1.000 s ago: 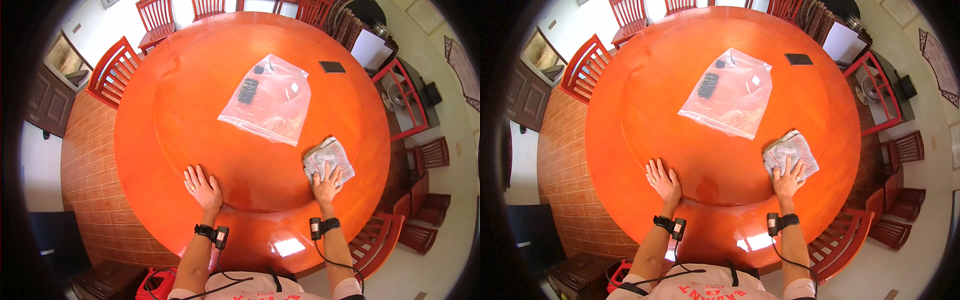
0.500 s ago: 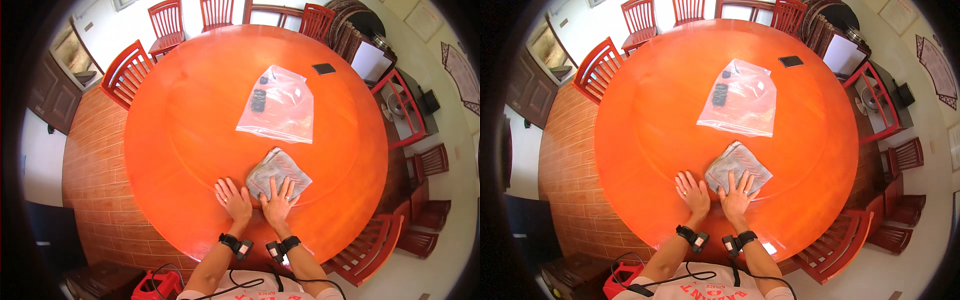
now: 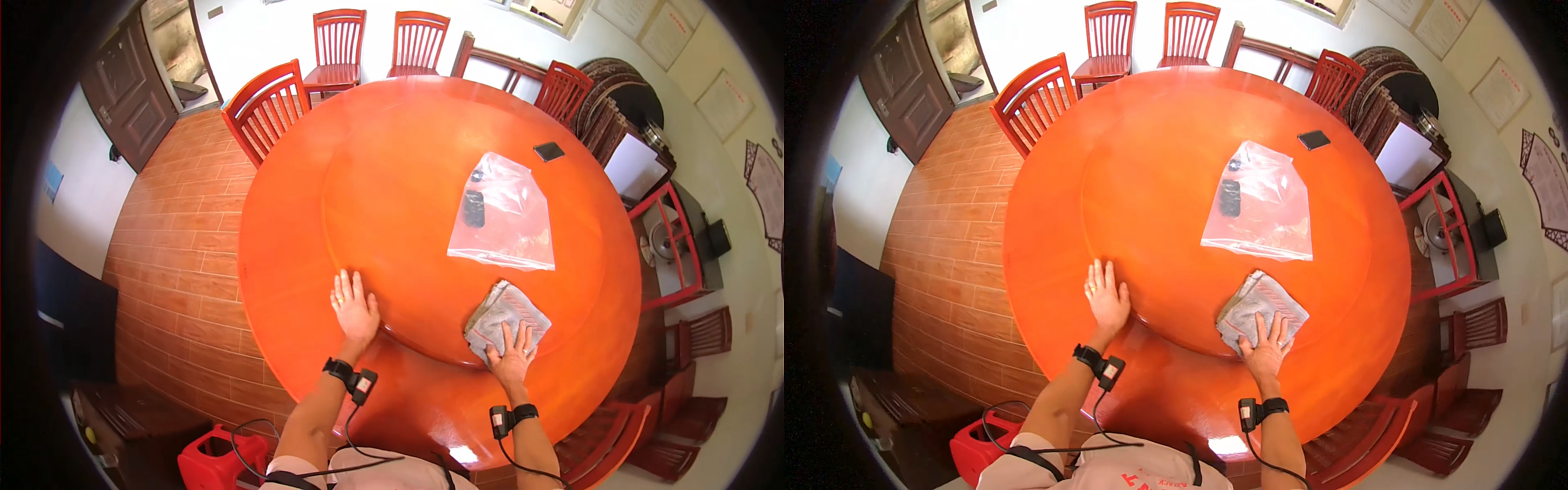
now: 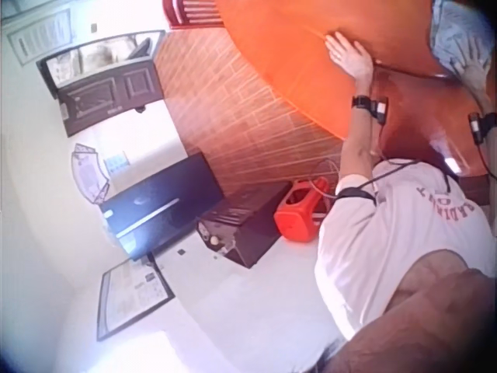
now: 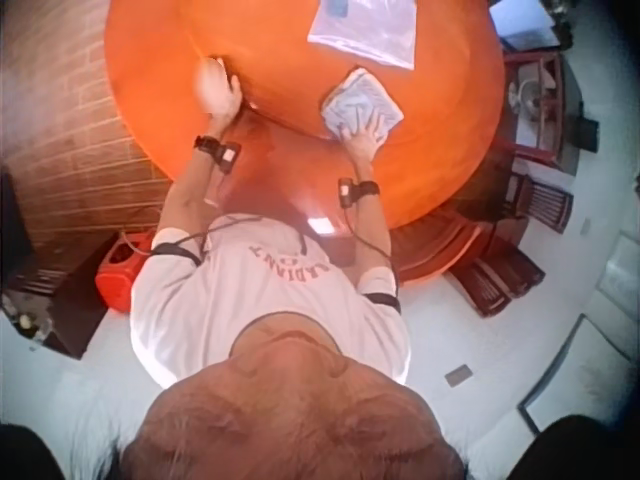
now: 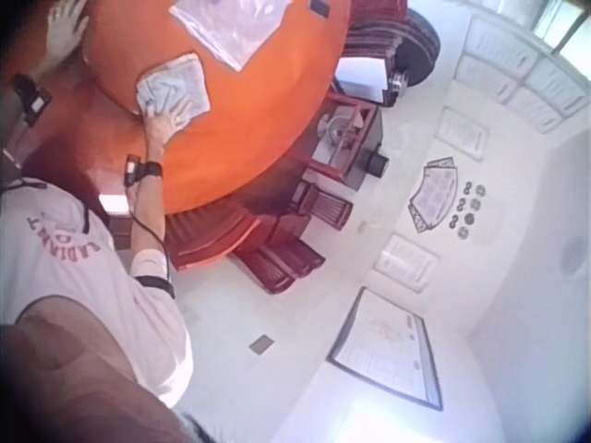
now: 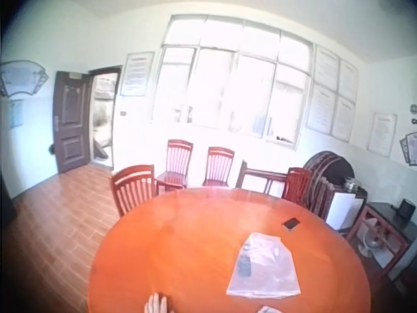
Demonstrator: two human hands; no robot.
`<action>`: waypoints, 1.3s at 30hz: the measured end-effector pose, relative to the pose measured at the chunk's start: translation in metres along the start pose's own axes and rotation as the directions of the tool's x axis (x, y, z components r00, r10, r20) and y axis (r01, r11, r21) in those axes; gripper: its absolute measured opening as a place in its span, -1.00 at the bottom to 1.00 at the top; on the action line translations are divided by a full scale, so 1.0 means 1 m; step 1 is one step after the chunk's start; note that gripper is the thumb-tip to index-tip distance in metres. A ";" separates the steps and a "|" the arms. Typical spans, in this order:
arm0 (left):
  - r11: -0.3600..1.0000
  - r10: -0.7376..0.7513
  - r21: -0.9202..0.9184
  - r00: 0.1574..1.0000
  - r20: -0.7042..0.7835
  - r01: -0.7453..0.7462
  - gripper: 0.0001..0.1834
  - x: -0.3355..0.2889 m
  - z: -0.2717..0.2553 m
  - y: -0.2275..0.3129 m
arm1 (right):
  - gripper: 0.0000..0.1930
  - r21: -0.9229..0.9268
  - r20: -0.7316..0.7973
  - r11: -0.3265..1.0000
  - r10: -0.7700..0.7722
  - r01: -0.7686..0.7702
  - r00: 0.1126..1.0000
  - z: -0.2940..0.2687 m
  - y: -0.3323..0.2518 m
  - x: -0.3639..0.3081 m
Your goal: Cleaning and wiping a large round wooden table with a cloth.
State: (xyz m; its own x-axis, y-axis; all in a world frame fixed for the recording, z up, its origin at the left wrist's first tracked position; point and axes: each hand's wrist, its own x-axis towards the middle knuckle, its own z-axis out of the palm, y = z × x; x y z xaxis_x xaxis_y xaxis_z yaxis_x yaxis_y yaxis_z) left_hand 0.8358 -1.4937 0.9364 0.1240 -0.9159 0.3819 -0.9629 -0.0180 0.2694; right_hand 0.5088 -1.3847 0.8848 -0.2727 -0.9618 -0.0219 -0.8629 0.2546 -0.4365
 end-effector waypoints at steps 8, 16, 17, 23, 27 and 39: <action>0.989 0.048 0.134 0.990 0.133 -0.066 -0.35 0.024 0.003 -0.032 | -0.29 -0.013 0.054 1.000 0.025 -0.024 0.998 -0.007 0.030 0.016; 0.997 -0.036 0.066 0.989 0.145 0.027 -0.33 -0.016 0.016 0.007 | -0.30 -0.037 -0.075 0.926 0.373 -0.377 0.925 0.026 -0.019 0.011; 0.998 -0.045 0.052 0.991 0.130 0.038 -0.32 -0.021 0.018 0.010 | -0.31 -0.058 -0.093 0.917 0.390 -0.396 0.916 0.030 -0.027 0.009; 0.998 -0.056 0.020 0.996 0.063 0.055 -0.28 -0.061 0.022 0.035 | -0.27 -0.103 -0.118 0.939 0.315 -0.327 0.942 0.042 -0.080 -0.008; 0.999 -0.053 0.010 0.996 0.065 0.052 -0.20 -0.090 0.020 0.058 | -0.26 -0.131 -0.030 0.951 0.277 -0.279 0.960 0.042 -0.115 -0.005; 0.996 0.072 -0.055 0.994 0.078 -0.068 -0.32 -0.055 -0.016 0.032 | -0.25 -0.013 0.036 0.997 -0.081 0.082 0.996 0.015 -0.047 -0.009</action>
State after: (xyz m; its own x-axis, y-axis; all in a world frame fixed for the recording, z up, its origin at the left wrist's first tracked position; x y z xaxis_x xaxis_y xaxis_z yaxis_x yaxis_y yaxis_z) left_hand 0.8024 -1.4375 0.9386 0.0349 -0.9433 0.3302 -0.9545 0.0664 0.2906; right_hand 0.5582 -1.3894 0.8922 -0.1862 -0.9823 -0.0186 -0.8878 0.1763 -0.4250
